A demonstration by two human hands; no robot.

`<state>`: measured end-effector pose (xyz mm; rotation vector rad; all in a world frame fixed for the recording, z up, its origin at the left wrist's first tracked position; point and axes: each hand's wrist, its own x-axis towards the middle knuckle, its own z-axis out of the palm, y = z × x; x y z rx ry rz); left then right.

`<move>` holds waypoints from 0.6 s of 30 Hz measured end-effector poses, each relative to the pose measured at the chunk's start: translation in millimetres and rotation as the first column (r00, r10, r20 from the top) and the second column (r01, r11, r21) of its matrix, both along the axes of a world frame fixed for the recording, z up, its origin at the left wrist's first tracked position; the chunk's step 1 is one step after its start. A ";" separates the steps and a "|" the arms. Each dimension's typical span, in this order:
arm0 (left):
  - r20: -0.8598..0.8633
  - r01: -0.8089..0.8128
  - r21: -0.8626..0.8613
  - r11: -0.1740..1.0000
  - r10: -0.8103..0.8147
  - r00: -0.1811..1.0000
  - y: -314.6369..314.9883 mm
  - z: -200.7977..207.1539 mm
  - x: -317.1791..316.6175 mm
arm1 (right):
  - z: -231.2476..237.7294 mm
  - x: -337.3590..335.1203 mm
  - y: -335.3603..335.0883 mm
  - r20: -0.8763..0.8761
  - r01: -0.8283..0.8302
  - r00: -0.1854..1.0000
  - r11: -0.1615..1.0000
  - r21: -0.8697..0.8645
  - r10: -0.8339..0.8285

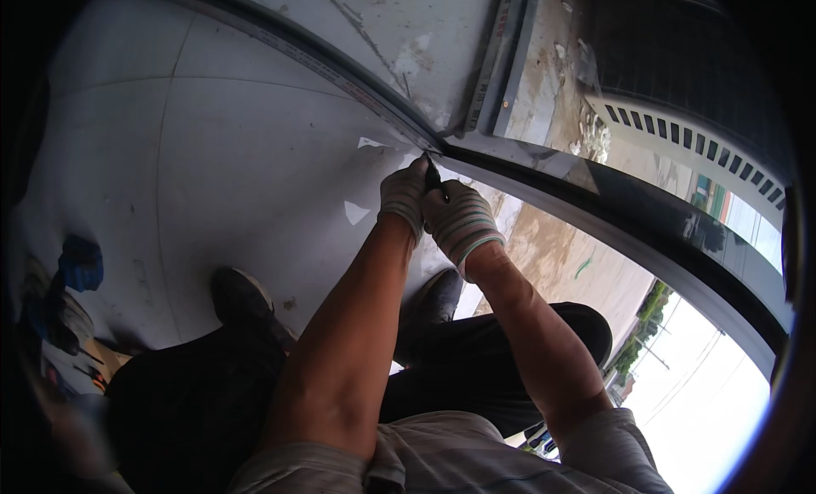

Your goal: The person kneels and uses a utility knife to cut and remove protective film from a window frame. They then wipe the frame with a cloth and continue trimming film along the edges while another person works nearby.

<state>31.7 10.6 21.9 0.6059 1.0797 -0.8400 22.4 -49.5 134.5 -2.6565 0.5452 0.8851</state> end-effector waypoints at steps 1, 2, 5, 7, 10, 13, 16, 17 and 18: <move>-0.008 -0.016 -0.005 1.000 0.016 1.000 0.0 3.9 -0.1 | 2.2 -0.5 0.1 -0.006 0.010 1.000 1.000 0.006 -0.010; -0.016 -0.032 -0.011 0.999 0.032 0.999 0.4 7.5 0.1 | 4.1 -0.9 0.2 -0.012 0.020 1.000 1.000 0.012 -0.020; 0.016 -0.003 0.000 1.000 0.003 1.000 1.4 11.2 0.6 | 9.3 -0.5 2.3 -0.004 -0.011 1.000 0.999 -0.037 0.011; 0.032 -0.014 -0.012 1.000 0.015 0.999 0.2 10.0 -1.3 | 13.4 -1.5 3.9 0.000 0.005 1.000 1.000 -0.026 -0.005; 0.083 0.023 -0.008 1.000 -0.022 0.996 2.1 14.2 -2.6 | 19.4 -3.3 5.5 -0.006 0.025 1.000 0.999 -0.025 -0.025; 0.139 0.046 -0.004 0.999 -0.045 0.989 3.1 16.2 -6.2 | 33.5 2.2 12.1 -0.084 0.004 0.996 0.999 -0.038 -0.007; 0.214 0.055 -0.002 0.998 -0.053 0.975 -0.1 9.7 -11.2 | 44.6 4.0 17.8 -0.114 0.004 0.993 0.999 -0.033 -0.008; 0.243 0.059 -0.001 0.998 -0.057 0.968 -1.7 6.6 -12.9 | 47.3 3.5 19.3 -0.110 0.010 0.994 1.000 -0.028 -0.013; 0.202 0.038 -0.024 0.999 -0.032 0.979 -0.9 11.3 -11.1 | 49.6 3.3 19.7 -0.106 0.005 0.994 0.999 -0.037 -0.009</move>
